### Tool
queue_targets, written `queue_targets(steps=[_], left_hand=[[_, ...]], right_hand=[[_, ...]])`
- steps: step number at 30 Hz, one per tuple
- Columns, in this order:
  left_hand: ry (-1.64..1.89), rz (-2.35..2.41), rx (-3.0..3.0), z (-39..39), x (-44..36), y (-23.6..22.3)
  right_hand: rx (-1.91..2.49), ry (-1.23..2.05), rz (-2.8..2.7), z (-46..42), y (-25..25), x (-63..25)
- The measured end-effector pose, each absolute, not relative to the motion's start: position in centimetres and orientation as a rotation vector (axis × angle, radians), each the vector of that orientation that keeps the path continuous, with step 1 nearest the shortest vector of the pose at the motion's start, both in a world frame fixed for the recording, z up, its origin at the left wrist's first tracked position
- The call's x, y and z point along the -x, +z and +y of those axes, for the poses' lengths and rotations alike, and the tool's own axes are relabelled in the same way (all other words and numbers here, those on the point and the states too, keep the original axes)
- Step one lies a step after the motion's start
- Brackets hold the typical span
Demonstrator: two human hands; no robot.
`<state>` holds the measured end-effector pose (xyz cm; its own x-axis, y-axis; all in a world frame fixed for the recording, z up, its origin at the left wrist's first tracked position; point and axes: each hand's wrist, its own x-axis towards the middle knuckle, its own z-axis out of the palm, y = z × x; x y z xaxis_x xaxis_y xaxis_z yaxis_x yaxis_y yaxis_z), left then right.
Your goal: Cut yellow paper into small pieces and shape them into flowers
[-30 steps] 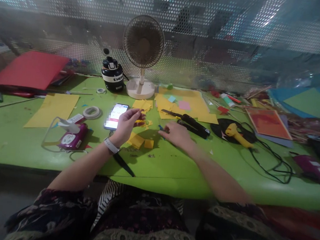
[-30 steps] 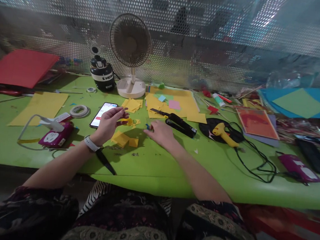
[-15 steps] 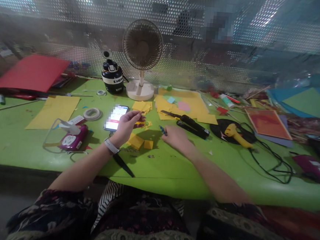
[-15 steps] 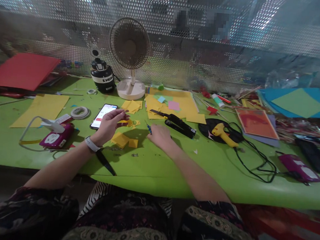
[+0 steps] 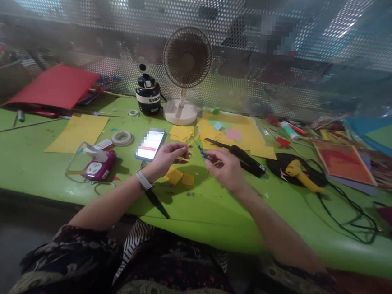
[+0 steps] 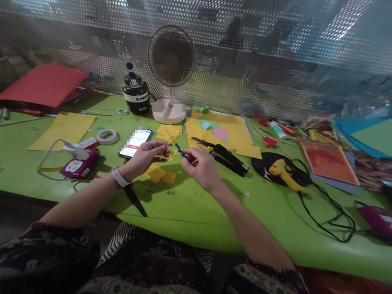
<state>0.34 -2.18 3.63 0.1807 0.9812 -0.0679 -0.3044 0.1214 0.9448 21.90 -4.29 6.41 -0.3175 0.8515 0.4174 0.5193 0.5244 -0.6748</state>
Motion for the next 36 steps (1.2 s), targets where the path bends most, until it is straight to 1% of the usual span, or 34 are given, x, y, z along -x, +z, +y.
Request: queue_targets(steps=[4, 15, 36], left_hand=[[1.11, 0.835, -1.001, -2.4, -0.4, 3.9], [1.097, 0.792, -0.945, -2.5, -0.4, 4.0], [1.101, 0.743, -0.853, -2.3, -0.1, 4.0]], right_hand=[[1.081, 0.432, -2.112, -4.6, 5.9, -21.3], [1.077, 0.345, -2.239, -4.1, 5.7, -21.8], [0.937, 0.27, -2.182, -3.4, 5.1, -22.3]])
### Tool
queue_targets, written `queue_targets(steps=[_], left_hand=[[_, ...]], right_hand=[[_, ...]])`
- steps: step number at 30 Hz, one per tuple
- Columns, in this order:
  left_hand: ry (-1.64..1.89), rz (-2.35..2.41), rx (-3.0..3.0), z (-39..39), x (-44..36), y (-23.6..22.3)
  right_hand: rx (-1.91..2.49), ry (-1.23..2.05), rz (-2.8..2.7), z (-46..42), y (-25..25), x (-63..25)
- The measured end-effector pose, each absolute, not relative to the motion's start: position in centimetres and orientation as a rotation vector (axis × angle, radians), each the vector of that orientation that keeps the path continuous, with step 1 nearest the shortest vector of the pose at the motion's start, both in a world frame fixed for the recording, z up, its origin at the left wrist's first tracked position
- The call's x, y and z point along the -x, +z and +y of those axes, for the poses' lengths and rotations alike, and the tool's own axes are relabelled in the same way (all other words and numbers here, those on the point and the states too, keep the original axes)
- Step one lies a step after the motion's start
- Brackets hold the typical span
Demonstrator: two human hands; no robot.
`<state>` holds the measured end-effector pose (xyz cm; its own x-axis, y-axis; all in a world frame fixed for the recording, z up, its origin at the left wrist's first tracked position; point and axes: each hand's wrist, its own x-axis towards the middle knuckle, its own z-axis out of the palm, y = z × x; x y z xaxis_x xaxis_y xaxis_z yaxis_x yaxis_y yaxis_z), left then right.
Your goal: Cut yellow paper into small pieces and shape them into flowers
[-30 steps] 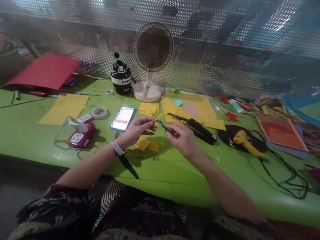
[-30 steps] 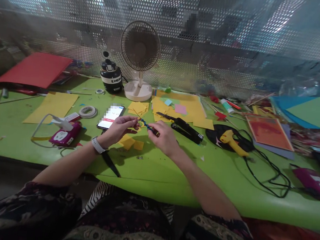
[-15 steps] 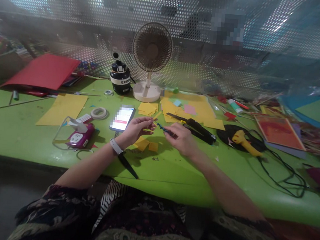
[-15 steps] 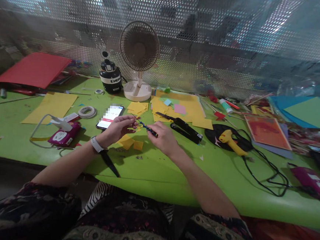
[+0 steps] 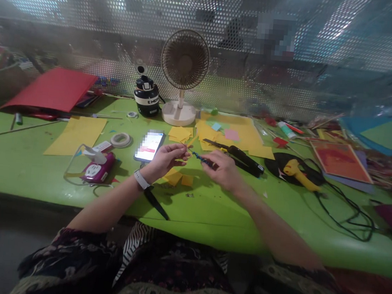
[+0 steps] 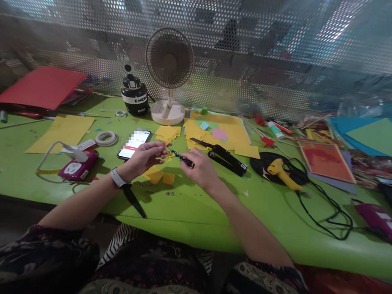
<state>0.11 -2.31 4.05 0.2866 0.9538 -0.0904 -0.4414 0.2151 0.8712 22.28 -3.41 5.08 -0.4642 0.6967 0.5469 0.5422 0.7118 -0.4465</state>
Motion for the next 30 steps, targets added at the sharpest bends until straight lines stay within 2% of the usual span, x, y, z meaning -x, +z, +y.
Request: queue_targets(steps=[30], left_hand=[[1.212, 0.78, -1.115, -2.43, -0.27, 3.39]], right_hand=[[0.931, 0.38, -2.201, -3.75, 5.44, -22.37]])
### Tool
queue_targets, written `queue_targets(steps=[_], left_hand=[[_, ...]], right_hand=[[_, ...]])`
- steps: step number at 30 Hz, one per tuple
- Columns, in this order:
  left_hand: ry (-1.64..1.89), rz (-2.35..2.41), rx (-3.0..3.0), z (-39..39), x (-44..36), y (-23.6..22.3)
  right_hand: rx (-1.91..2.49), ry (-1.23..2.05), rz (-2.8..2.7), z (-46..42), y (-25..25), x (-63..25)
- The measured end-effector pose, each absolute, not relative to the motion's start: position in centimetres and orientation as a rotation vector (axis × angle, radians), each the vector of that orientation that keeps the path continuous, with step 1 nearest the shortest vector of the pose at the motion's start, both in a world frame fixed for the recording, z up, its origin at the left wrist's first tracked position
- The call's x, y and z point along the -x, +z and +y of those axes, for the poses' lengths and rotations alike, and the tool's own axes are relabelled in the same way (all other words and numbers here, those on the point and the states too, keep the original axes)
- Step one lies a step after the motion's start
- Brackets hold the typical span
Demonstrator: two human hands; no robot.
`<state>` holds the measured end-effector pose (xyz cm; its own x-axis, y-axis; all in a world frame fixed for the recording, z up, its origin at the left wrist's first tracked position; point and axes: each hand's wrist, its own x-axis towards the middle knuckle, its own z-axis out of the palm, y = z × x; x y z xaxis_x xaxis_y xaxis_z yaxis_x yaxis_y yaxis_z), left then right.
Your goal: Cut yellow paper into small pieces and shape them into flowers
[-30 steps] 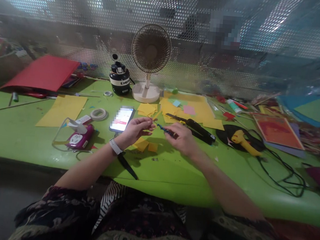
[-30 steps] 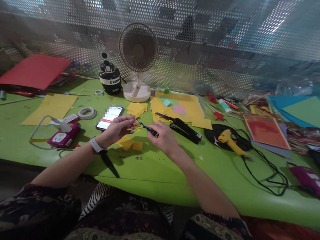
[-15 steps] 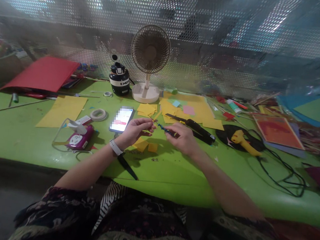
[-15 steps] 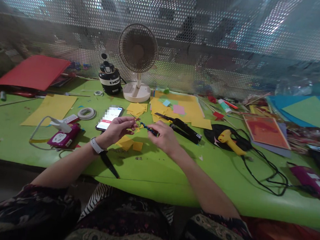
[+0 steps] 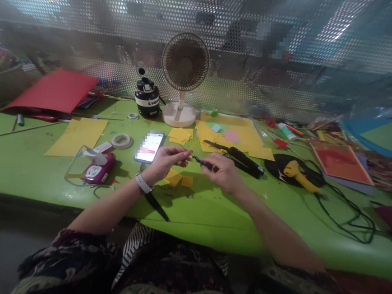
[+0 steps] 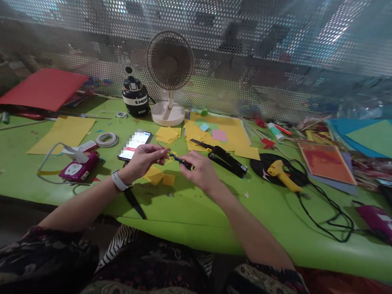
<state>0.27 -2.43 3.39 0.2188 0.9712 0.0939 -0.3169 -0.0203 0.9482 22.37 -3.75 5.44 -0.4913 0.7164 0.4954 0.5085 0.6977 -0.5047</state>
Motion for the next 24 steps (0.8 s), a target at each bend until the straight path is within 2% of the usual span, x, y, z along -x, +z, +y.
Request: queue_targets(steps=[15, 24], left_hand=[[1.211, 0.808, -1.091, -2.89, -0.51, 3.81], [1.203, 0.763, -1.083, -2.66, -0.42, 3.44]], right_hand=[[0.905, 0.268, -2.226, -3.84, 5.26, -22.22], [0.881, 0.079, -2.252, -3.72, 4.86, -22.24]])
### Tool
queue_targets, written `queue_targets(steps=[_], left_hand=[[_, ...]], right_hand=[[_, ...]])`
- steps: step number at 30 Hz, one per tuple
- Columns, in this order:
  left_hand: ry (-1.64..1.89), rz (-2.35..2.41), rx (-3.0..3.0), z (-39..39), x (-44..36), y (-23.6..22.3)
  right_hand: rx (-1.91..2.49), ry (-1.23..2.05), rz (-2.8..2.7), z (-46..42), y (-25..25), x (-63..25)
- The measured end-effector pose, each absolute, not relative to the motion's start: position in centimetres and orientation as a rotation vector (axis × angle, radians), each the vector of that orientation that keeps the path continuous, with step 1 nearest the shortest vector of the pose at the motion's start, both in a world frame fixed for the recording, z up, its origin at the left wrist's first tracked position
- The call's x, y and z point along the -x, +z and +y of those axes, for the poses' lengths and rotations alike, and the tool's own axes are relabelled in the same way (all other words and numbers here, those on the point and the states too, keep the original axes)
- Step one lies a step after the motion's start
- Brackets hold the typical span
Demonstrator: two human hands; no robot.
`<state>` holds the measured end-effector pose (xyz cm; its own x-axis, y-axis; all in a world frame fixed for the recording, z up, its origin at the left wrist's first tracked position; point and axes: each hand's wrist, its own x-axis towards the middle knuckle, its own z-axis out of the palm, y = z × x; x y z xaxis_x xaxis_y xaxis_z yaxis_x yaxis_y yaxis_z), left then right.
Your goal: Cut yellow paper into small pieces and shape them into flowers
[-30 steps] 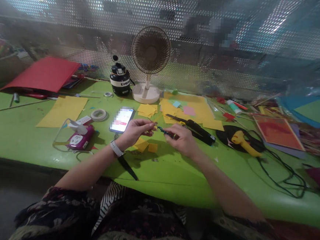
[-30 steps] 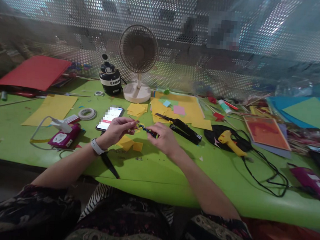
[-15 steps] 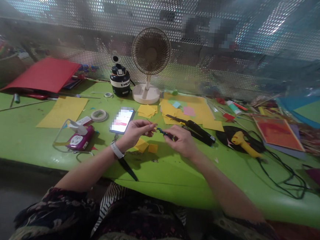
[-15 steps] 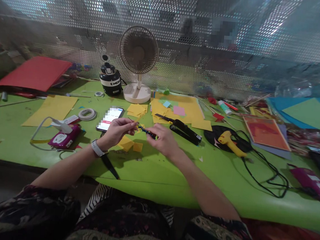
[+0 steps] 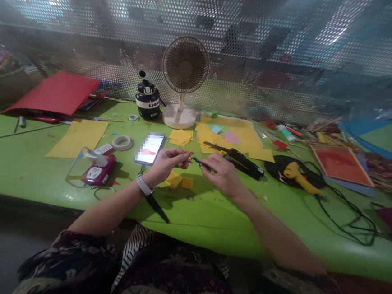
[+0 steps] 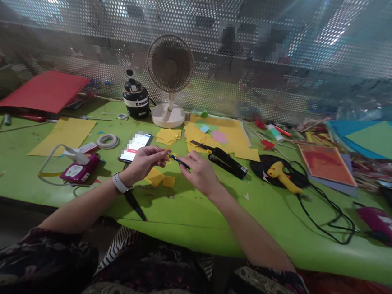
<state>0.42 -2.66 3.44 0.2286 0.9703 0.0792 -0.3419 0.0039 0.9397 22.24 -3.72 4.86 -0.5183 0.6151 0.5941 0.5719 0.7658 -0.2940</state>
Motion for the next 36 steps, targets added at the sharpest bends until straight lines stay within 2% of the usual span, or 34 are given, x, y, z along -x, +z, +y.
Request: queue_targets(steps=[12, 36], left_hand=[[1.201, 0.78, -1.068, -2.7, -0.5, 3.4], [1.391, 0.82, -1.201, -3.2, -1.2, 3.3]], right_hand=[[0.94, -0.033, -2.263, -3.7, 4.5, -22.1], [0.955, 0.195, -2.312, -3.9, 3.3, -21.5]])
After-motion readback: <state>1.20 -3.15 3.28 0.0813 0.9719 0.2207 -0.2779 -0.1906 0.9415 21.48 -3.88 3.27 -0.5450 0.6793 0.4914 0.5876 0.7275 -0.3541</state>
